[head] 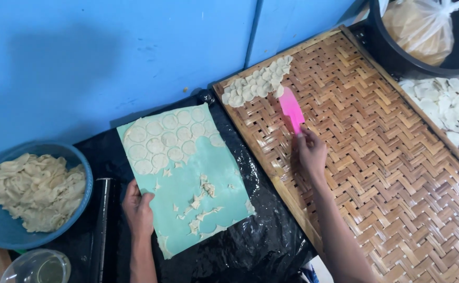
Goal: Scraping circular dough pieces from a stencil onto a bamboo tray using a spatula.
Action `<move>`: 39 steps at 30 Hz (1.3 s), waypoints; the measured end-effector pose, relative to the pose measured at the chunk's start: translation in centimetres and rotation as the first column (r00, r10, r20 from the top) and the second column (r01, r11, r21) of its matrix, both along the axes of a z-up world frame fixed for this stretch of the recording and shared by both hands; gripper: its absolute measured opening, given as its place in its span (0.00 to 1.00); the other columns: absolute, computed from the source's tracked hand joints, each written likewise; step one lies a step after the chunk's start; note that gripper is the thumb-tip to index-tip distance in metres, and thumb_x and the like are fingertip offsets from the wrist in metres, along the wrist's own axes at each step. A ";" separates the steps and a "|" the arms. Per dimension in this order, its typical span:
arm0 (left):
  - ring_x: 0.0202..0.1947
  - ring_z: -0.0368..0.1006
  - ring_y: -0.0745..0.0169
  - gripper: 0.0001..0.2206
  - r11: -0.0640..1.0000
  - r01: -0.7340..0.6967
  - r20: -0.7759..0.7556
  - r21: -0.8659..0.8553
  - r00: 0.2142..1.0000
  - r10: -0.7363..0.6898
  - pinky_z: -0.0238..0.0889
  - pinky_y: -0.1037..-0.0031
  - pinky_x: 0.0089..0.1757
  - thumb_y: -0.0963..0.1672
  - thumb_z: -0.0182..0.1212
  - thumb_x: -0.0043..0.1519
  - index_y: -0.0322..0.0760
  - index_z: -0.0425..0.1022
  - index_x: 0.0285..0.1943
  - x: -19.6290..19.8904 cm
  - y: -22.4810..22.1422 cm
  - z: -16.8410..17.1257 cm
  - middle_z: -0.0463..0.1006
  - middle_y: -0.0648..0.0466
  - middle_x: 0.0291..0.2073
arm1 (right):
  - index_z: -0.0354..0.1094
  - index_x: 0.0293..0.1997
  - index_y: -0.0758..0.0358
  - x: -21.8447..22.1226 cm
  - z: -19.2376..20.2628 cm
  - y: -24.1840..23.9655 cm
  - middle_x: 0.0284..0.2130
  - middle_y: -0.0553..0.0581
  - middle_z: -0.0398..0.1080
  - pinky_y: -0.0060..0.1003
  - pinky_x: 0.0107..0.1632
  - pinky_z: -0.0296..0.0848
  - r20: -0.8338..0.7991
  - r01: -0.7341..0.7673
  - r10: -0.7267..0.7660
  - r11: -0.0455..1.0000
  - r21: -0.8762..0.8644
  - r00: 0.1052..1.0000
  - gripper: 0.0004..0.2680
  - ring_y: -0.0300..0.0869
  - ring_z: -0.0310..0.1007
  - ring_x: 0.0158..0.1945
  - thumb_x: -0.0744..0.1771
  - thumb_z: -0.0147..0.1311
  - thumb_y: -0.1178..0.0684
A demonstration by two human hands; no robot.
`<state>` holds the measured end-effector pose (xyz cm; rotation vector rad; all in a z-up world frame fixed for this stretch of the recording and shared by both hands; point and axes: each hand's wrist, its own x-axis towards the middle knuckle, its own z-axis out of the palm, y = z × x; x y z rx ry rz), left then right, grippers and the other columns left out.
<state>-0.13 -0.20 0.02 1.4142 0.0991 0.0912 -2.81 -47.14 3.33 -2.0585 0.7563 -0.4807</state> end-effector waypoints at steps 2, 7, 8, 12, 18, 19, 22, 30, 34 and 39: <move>0.47 0.74 0.63 0.23 1.000 -0.001 -0.012 -0.008 1.000 0.001 0.64 0.72 0.51 0.34 0.49 0.57 0.24 0.69 0.63 0.1 0.0 -0.2 0.78 0.47 0.49 | 0.73 0.59 0.58 1.5 -0.9 -1.8 0.38 0.62 0.80 0.40 0.40 0.78 0.043 0.005 -0.002 0.998 -0.056 0.999 0.12 0.42 0.80 0.35 0.69 0.55 0.51; 0.47 0.73 0.61 0.23 1.000 -0.010 -0.019 -0.012 1.000 0.009 0.63 0.72 0.52 0.34 0.49 0.56 0.23 0.69 0.64 0.0 -0.2 0.5 0.78 0.46 0.49 | 0.75 0.58 0.59 4.6 -1.4 -3.7 0.38 0.64 0.79 0.43 0.44 0.76 0.063 0.052 -0.046 0.993 -0.105 0.997 0.12 0.46 0.80 0.38 0.69 0.56 0.51; 0.47 0.74 0.61 0.23 1.000 -0.020 -0.047 0.001 0.999 0.020 0.63 0.72 0.51 0.34 0.49 0.55 0.23 0.69 0.63 0.0 -0.3 0.7 0.78 0.45 0.48 | 0.75 0.58 0.59 4.9 -1.6 -3.9 0.37 0.63 0.80 0.42 0.43 0.77 0.066 0.040 -0.034 0.996 -0.082 0.997 0.12 0.45 0.81 0.38 0.68 0.56 0.51; 0.47 0.73 0.60 0.23 1.000 -0.030 -0.075 0.010 0.997 0.030 0.63 0.72 0.51 0.34 0.50 0.55 0.22 0.69 0.63 0.2 -0.1 0.0 0.78 0.44 0.48 | 0.75 0.57 0.59 5.2 -0.2 -3.2 0.36 0.64 0.80 0.43 0.43 0.77 0.023 0.036 -0.033 0.994 -0.105 0.999 0.12 0.46 0.81 0.36 0.68 0.57 0.51; 0.46 0.73 0.61 0.23 1.000 -0.021 -0.063 0.010 0.998 0.021 0.64 0.72 0.51 0.34 0.50 0.55 0.22 0.69 0.62 0.2 -0.1 -0.1 0.78 0.45 0.47 | 0.74 0.58 0.62 5.2 -0.7 -3.8 0.43 0.71 0.75 0.45 0.32 0.79 0.031 0.037 -0.027 0.926 -0.376 0.999 0.12 0.50 0.79 0.33 0.68 0.56 0.57; 0.46 0.73 0.61 0.23 1.000 -0.022 -0.065 0.009 0.998 0.023 0.64 0.72 0.51 0.34 0.50 0.55 0.22 0.69 0.62 0.2 -0.1 0.0 0.78 0.45 0.47 | 0.74 0.58 0.62 5.1 0.1 -3.2 0.43 0.71 0.75 0.45 0.32 0.79 0.029 0.035 -0.026 0.926 -0.377 0.999 0.12 0.50 0.79 0.33 0.68 0.56 0.57; 0.46 0.73 0.62 0.24 0.999 -0.028 -0.077 0.019 0.997 0.029 0.64 0.72 0.51 0.34 0.49 0.54 0.23 0.69 0.63 0.3 -0.2 0.1 0.79 0.46 0.46 | 0.72 0.62 0.60 4.6 2.4 -1.8 0.44 0.71 0.72 0.43 0.25 0.77 -0.081 0.012 -0.060 0.869 -0.495 0.995 0.13 0.50 0.74 0.29 0.69 0.54 0.58; 0.46 0.75 0.63 0.22 0.994 0.005 0.024 0.113 1.000 -0.007 0.65 0.73 0.50 0.34 0.47 0.58 0.23 0.67 0.63 -0.2 -0.6 1.1 0.79 0.46 0.47 | 0.67 0.67 0.54 3.8 6.4 -0.1 0.45 0.71 0.67 0.39 0.20 0.75 -0.228 0.001 -0.136 0.862 -0.508 0.964 0.16 0.47 0.69 0.22 0.70 0.50 0.59; 0.45 0.75 0.63 0.21 0.991 -0.002 0.045 0.131 0.999 -0.004 0.65 0.73 0.50 0.34 0.47 0.58 0.23 0.67 0.63 -0.1 -0.6 0.5 0.79 0.46 0.46 | 0.68 0.66 0.60 2.1 2.5 -1.8 0.45 0.71 0.69 0.35 0.22 0.73 -0.101 0.016 -0.082 0.848 -0.530 0.992 0.14 0.43 0.68 0.24 0.71 0.50 0.59; 0.45 0.74 0.64 0.21 0.991 -0.014 0.025 0.132 1.000 0.011 0.65 0.75 0.49 0.34 0.48 0.58 0.23 0.67 0.63 0.0 -0.6 0.4 0.79 0.46 0.47 | 0.71 0.59 0.68 -2.9 2.8 3.9 0.37 0.64 0.75 0.31 0.24 0.72 0.067 -0.171 0.224 0.877 -0.449 0.972 0.11 0.41 0.72 0.25 0.70 0.50 0.60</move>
